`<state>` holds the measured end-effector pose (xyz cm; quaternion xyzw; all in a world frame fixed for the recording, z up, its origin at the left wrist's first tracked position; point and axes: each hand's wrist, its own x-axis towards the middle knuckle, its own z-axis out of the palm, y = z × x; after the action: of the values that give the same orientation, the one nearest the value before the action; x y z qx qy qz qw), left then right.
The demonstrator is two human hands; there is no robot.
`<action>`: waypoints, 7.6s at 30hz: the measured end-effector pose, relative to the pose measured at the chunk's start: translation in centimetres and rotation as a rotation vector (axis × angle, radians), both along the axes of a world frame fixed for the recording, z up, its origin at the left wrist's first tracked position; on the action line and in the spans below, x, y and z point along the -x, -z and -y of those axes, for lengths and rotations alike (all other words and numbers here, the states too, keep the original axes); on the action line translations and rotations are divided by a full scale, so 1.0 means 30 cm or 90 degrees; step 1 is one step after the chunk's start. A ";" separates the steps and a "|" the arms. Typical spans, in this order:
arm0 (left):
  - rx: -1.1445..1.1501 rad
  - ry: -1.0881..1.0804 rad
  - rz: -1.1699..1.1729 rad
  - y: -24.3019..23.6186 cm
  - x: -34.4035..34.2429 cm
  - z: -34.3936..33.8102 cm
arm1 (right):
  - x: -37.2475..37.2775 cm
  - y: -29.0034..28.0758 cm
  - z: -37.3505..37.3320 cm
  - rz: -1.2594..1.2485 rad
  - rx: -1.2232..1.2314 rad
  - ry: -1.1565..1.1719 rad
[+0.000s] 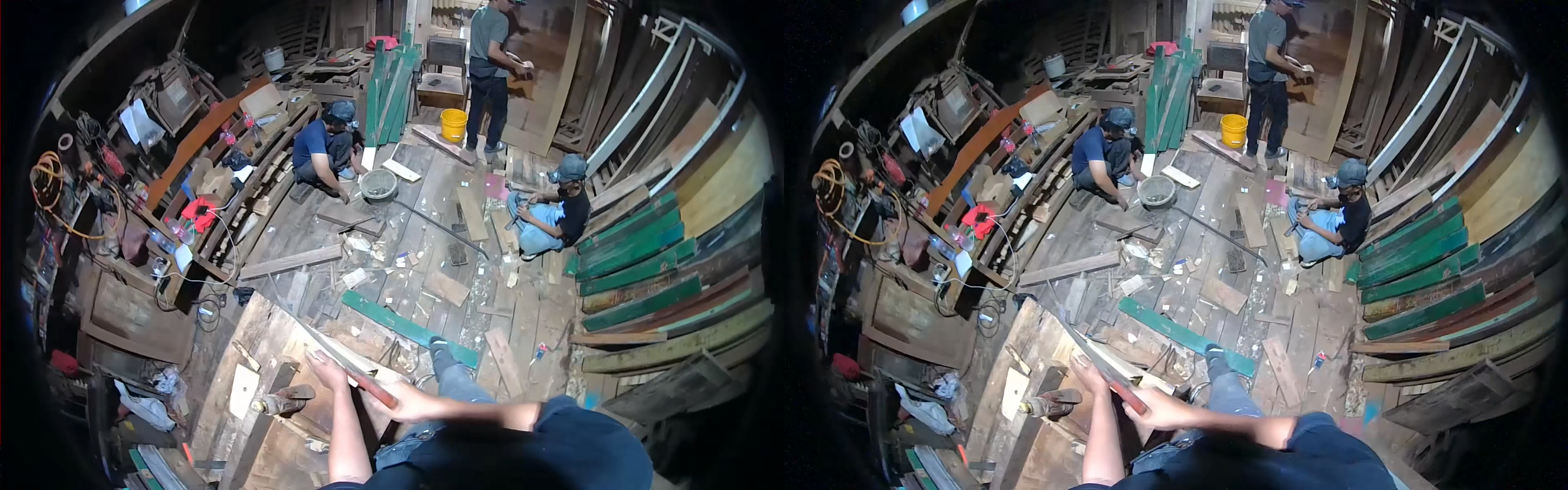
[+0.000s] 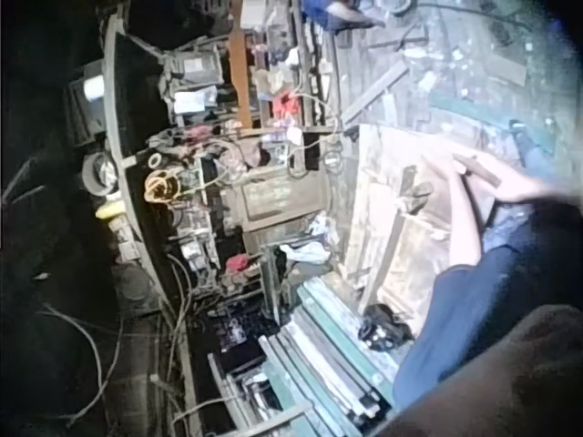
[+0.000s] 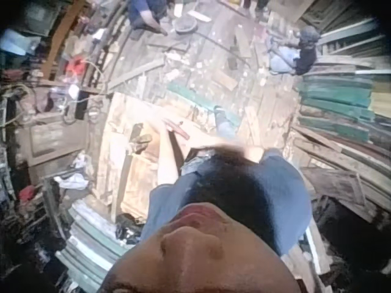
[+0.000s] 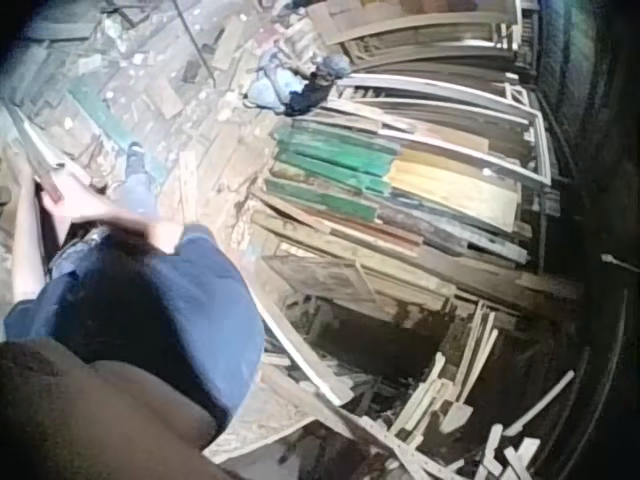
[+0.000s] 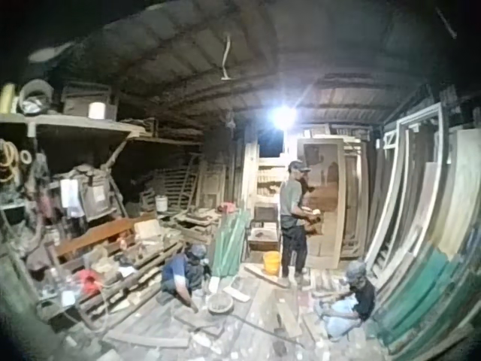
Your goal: Using a hand saw to cut through a piece of lumber on a workbench.
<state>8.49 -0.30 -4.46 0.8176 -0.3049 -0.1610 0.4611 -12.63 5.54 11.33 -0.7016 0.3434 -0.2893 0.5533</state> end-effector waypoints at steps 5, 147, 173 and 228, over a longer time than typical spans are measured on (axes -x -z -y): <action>-0.033 -0.020 0.029 -0.073 0.073 0.018 | 0.229 -0.232 -0.143 0.126 -0.717 0.017; -0.133 -0.157 0.227 -0.122 0.059 0.034 | -0.116 0.125 0.099 -0.019 0.203 -0.045; -0.133 -0.128 0.120 -0.112 0.041 0.024 | 0.169 -0.053 -0.141 -0.037 0.080 -0.080; -0.082 -0.106 0.143 -0.100 0.026 0.030 | 0.204 0.102 -0.112 -0.016 0.076 -0.032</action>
<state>7.71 -1.21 -1.45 0.8808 -0.2746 -0.0492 0.3825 -18.74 8.92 8.26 -0.7455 0.3144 -0.2862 0.5134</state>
